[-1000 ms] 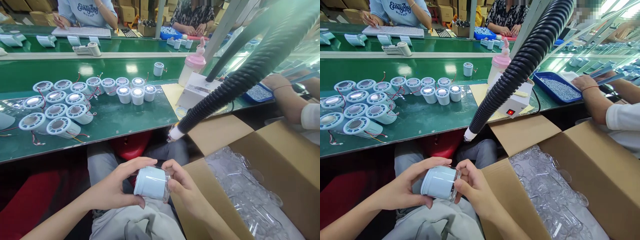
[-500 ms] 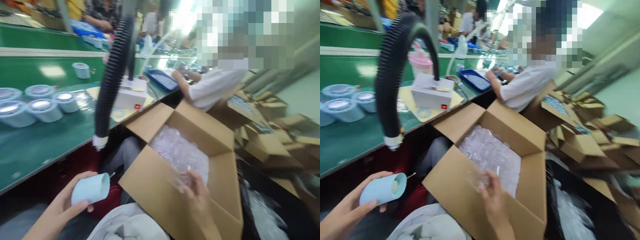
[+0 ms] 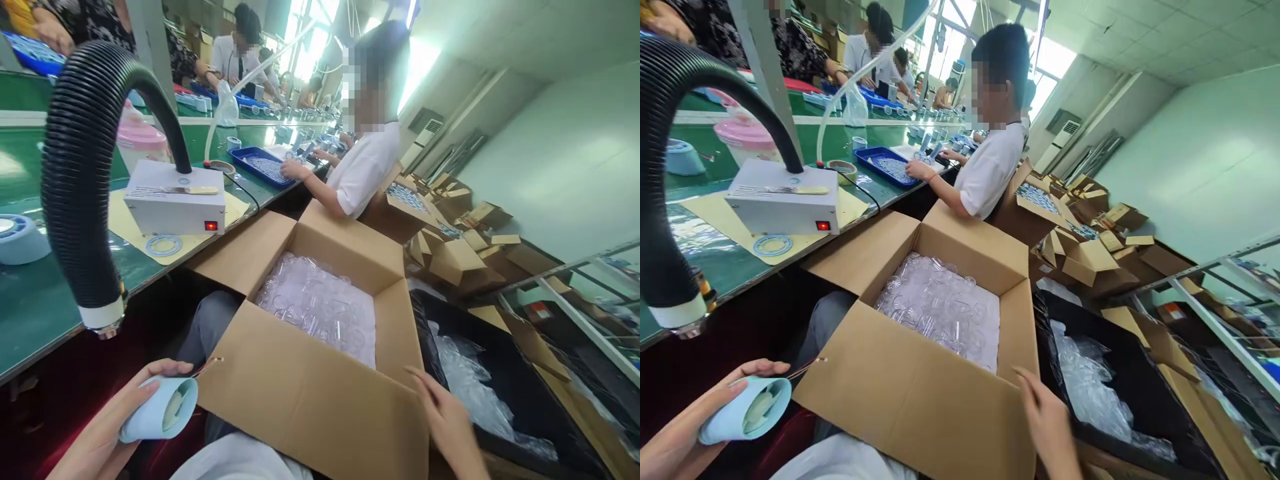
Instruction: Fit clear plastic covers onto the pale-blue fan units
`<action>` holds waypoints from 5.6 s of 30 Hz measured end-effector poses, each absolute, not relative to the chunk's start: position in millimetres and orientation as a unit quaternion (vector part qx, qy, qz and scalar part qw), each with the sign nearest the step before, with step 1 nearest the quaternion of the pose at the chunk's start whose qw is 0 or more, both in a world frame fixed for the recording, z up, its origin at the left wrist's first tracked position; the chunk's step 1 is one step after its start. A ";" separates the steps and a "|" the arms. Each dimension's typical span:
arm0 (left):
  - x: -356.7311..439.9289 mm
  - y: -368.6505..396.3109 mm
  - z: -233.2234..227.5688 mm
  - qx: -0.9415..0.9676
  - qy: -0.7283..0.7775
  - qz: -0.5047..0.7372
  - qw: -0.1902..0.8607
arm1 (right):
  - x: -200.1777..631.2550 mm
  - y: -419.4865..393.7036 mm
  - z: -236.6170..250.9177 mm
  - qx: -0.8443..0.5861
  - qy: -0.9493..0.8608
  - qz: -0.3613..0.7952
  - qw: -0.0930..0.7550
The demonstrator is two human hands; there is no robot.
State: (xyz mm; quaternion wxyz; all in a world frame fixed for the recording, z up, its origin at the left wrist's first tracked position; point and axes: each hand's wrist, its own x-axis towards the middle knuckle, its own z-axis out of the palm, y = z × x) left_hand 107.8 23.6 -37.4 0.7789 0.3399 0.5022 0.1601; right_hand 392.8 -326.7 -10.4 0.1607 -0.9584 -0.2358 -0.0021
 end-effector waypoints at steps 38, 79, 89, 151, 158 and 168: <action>45.1 6.7 -22.3 0.468 0.455 0.175 0.737 | 250.6 -48.9 -22.2 -0.535 -0.808 0.171 0.178; 1.7 -1.1 -7.8 0.570 0.339 0.272 0.698 | 230.7 -23.4 -15.7 -0.439 -0.667 0.511 0.318; -5.3 -3.8 -12.1 0.648 0.372 0.235 0.621 | 228.9 -23.1 -4.9 -0.420 -0.566 0.633 0.319; -7.3 -16.5 -4.7 0.572 0.357 0.247 0.696 | 225.5 -36.7 -18.1 -0.361 -0.632 0.576 0.373; -10.2 -13.8 -7.7 0.522 0.329 0.245 0.748 | 217.8 -35.5 -23.1 -0.378 -0.433 0.734 0.362; -9.5 16.8 -31.9 0.514 0.374 0.189 0.748 | 231.9 -33.9 -33.6 -0.467 -0.470 0.674 0.326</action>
